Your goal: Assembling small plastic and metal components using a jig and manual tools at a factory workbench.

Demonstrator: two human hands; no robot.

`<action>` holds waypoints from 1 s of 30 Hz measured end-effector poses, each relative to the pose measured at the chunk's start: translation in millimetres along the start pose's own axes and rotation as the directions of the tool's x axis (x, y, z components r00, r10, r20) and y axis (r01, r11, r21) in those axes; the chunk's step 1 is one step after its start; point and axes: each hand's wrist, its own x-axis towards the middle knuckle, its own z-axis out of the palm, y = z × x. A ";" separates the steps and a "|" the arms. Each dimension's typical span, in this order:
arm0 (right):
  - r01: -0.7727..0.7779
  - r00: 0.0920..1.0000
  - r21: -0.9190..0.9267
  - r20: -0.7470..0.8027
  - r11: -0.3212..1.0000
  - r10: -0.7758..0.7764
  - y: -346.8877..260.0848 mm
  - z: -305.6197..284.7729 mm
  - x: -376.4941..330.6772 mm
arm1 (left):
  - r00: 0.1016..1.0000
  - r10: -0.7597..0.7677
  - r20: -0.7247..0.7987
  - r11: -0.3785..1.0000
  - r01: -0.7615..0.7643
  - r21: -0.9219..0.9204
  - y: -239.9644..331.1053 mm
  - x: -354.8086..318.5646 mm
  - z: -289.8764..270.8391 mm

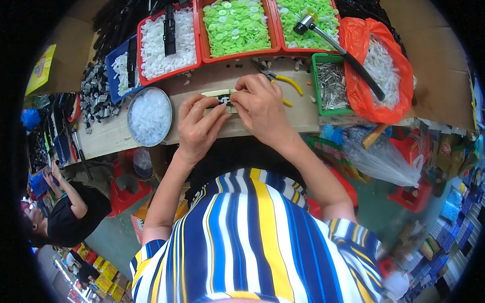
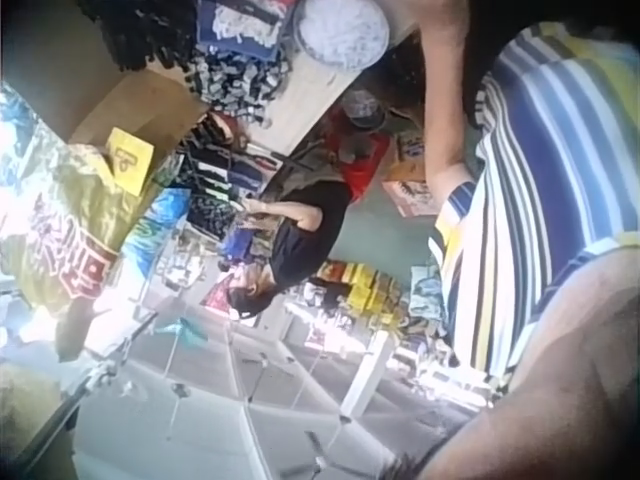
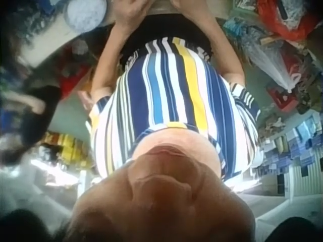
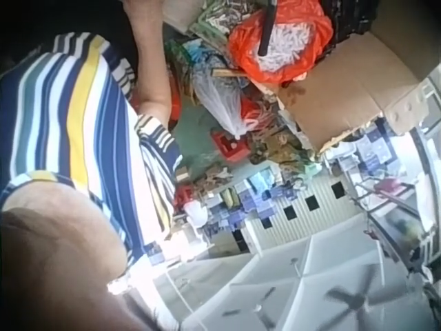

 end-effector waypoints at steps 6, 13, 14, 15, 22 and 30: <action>0.028 0.997 -0.063 0.067 0.998 -0.023 3.8 -4.5 6.8 | 0.994 0.104 0.039 0.994 -0.105 0.043 -0.5 -2.7 -0.2; 0.093 0.991 -0.157 0.106 0.983 -0.077 -5.9 -6.8 6.6 | 0.983 0.161 0.091 0.978 -0.171 0.123 -3.9 -8.1 2.2; 0.094 0.991 -0.155 0.107 0.983 -0.078 -5.6 -5.5 4.8 | 0.979 0.170 0.109 0.974 -0.184 0.136 -4.5 -8.6 2.3; 0.080 0.993 -0.150 0.094 0.985 -0.067 -5.1 -4.2 3.0 | 0.976 0.178 0.128 0.969 -0.197 0.148 -4.6 -8.9 2.4; 0.055 0.995 -0.080 0.086 0.995 -0.048 0.6 -1.9 1.0 | 0.970 0.192 0.149 0.939 -0.225 0.258 -3.7 -5.9 3.7; 0.060 0.997 -0.032 0.048 0.998 -0.058 4.8 -15.3 2.7 | 0.987 0.093 0.130 0.989 -0.106 0.101 3.2 8.6 -0.5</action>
